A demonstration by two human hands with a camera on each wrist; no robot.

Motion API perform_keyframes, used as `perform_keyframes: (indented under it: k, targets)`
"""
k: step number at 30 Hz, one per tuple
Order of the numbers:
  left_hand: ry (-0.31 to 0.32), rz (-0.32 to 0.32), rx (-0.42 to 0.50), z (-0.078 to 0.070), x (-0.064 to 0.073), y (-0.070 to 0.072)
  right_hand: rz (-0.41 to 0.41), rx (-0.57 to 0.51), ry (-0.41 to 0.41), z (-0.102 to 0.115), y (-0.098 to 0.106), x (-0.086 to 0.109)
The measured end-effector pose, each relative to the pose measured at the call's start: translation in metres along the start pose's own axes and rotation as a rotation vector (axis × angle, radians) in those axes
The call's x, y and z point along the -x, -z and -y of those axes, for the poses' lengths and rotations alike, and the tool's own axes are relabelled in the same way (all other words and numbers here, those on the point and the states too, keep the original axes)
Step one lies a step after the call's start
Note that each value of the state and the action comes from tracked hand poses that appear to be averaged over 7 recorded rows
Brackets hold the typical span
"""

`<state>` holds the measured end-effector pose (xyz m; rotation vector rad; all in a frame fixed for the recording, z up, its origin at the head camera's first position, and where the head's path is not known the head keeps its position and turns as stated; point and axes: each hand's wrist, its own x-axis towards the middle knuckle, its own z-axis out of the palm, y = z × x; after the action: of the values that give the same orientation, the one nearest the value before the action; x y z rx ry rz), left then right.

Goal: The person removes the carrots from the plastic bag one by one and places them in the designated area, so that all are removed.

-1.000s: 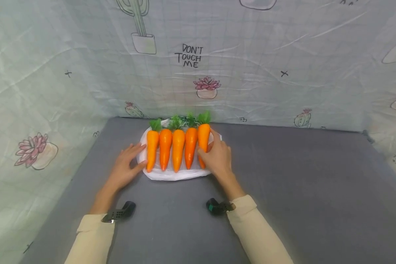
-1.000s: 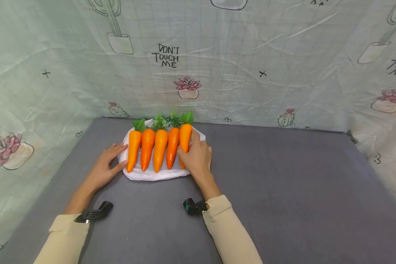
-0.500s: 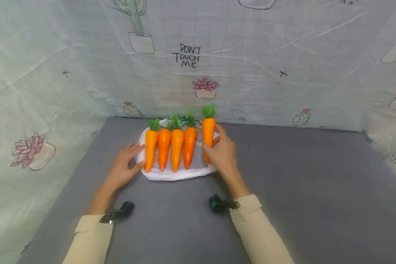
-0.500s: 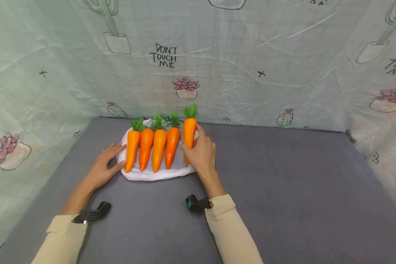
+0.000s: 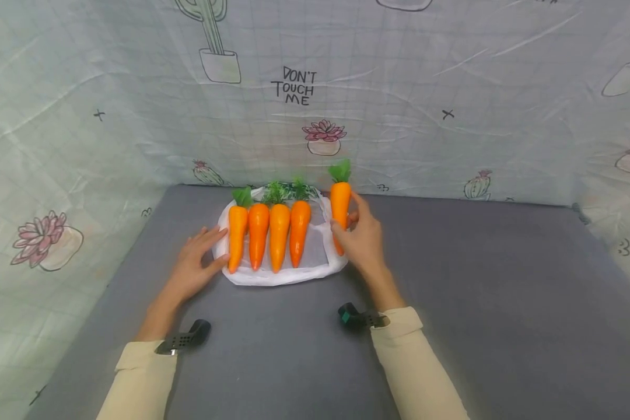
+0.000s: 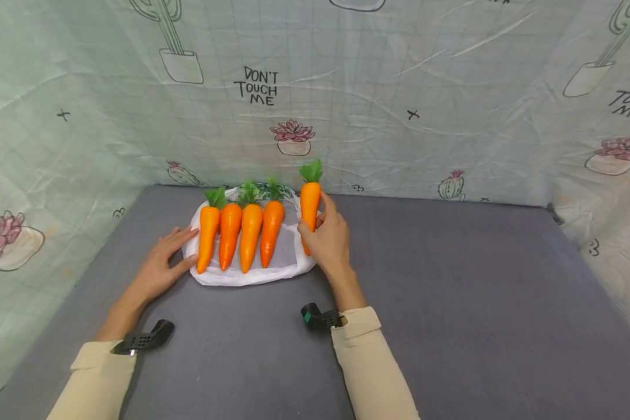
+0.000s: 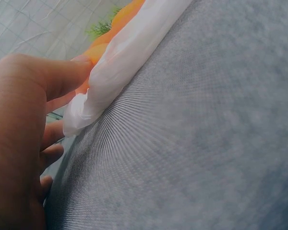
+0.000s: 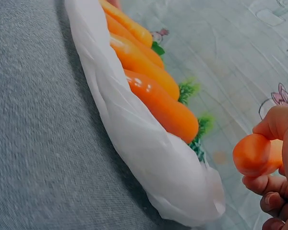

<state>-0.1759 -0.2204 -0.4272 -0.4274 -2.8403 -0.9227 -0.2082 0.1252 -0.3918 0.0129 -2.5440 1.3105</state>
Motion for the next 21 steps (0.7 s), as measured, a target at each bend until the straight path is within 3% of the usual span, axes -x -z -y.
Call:
perform_keyframes:
  k: [21]
  targets:
    - [-0.001,-0.003,-0.017,0.001,0.002,-0.004,-0.020,-0.007,-0.025,-0.032,0.012,0.000]
